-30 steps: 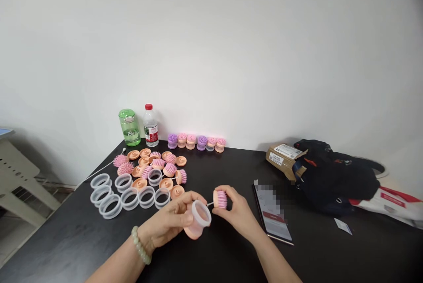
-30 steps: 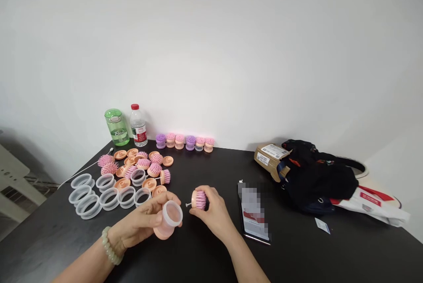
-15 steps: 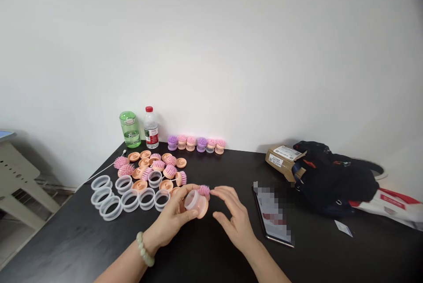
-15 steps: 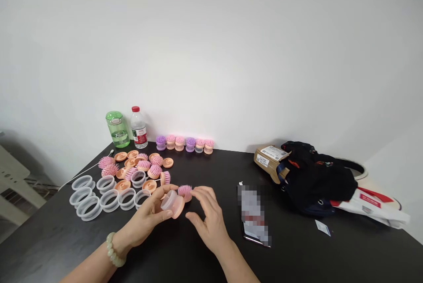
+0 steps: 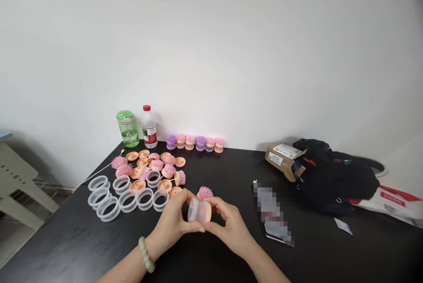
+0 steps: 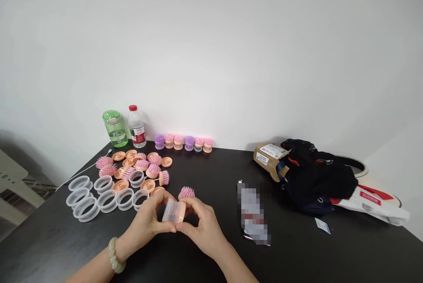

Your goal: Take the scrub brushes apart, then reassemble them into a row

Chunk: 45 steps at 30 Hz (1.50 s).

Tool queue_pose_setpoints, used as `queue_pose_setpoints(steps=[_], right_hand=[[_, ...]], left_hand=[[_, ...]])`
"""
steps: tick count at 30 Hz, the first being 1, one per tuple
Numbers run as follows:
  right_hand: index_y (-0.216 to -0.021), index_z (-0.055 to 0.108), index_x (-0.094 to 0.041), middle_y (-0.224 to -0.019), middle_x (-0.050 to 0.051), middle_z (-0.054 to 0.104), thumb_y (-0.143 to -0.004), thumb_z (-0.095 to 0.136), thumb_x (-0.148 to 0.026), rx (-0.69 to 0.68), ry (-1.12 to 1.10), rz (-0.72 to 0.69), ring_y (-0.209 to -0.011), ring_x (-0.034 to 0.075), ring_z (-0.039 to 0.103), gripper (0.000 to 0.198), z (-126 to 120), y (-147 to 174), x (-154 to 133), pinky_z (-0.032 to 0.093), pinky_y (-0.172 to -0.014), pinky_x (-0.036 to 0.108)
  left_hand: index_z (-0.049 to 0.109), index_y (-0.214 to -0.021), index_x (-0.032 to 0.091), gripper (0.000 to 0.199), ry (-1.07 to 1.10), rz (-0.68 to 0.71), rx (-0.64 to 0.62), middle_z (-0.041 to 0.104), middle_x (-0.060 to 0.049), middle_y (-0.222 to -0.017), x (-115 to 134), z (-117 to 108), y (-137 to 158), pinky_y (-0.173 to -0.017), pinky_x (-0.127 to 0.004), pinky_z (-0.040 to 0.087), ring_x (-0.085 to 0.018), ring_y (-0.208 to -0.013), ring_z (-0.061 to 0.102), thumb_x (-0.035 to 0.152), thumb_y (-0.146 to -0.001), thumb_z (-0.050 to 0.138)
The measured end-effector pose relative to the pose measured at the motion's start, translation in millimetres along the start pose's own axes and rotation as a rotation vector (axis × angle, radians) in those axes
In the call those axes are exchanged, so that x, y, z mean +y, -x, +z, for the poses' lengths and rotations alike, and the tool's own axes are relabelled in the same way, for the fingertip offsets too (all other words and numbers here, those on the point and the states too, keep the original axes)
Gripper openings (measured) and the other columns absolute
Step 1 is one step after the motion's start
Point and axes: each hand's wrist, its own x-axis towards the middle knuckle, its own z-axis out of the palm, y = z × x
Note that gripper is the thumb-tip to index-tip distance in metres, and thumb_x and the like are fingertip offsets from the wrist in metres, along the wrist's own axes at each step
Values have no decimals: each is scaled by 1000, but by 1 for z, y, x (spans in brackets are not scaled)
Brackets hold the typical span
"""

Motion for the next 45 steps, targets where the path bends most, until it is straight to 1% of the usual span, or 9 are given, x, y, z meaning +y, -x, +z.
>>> queue_pose_setpoints(steps=[5,9,13,16,21,27,32,38,45], right_hand=[[-114,57,-27,-116,6,64,-78,69,-13,32,143,-168,-104,24,63,41,-2,4,-1,53,-89,37],[-112,53,-26,-124,10,55,-75,60,-7,183,155,-171,-114,25,59,43,-10,3,2,54,-88,37],[-109,54,-25,-114,7,56,-73,57,-10,202,95,7,-105,22,61,39,-22,-3,5,54,-88,35],[-105,55,-24,-108,4,61,-73,60,-14,171,31,142,-101,21,64,34,-35,-7,8,54,-88,35],[-93,58,-24,-104,1,69,-71,63,-16,106,118,317,-90,22,67,24,-54,-8,14,51,-83,38],[-76,59,-26,-90,-1,71,-67,67,-15,30,314,296,-90,24,61,17,-47,-5,26,49,-81,39],[-95,63,-27,-103,2,66,-65,66,-11,22,356,284,-96,26,61,35,-29,-3,35,50,-83,39],[-126,58,-26,-142,7,52,-64,67,-4,34,372,245,-133,30,46,66,-13,-7,38,38,-110,46],[-135,54,-25,-142,7,55,-67,70,-4,-7,390,163,-128,29,50,73,-4,-23,42,36,-111,50]], left_hand=[[43,-70,21,52,92,-33,15,40,5,-68,-7,1,-2,-56,-26,30,-13,-60,36,71,-77,58],[47,-76,21,39,54,17,85,45,3,-72,-1,-12,-3,-60,-27,35,-14,-65,42,57,-89,50],[56,-102,21,24,-167,61,66,58,-3,-94,17,-29,0,-75,-32,44,-20,-83,53,37,-85,60],[56,-114,24,37,-400,127,-35,60,-5,-104,24,-34,2,-85,-38,45,-24,-94,55,20,-78,61],[57,-112,24,51,-702,222,-206,60,-7,-107,17,-30,7,-90,-44,43,-29,-103,51,6,-65,59],[55,-102,23,50,-816,234,-261,56,-8,-107,10,-30,10,-91,-44,42,-29,-105,49,0,-57,53],[55,-110,21,50,-855,218,-262,56,-11,-114,7,-29,9,-94,-46,42,-31,-110,49,2,-64,55],[57,-114,19,50,-910,184,-242,59,-11,-115,4,-24,5,-94,-46,44,-31,-109,50,-1,-69,55],[56,-120,19,51,-953,190,-187,61,-10,-120,0,-19,1,-95,-46,46,-30,-110,52,-1,-73,61]])
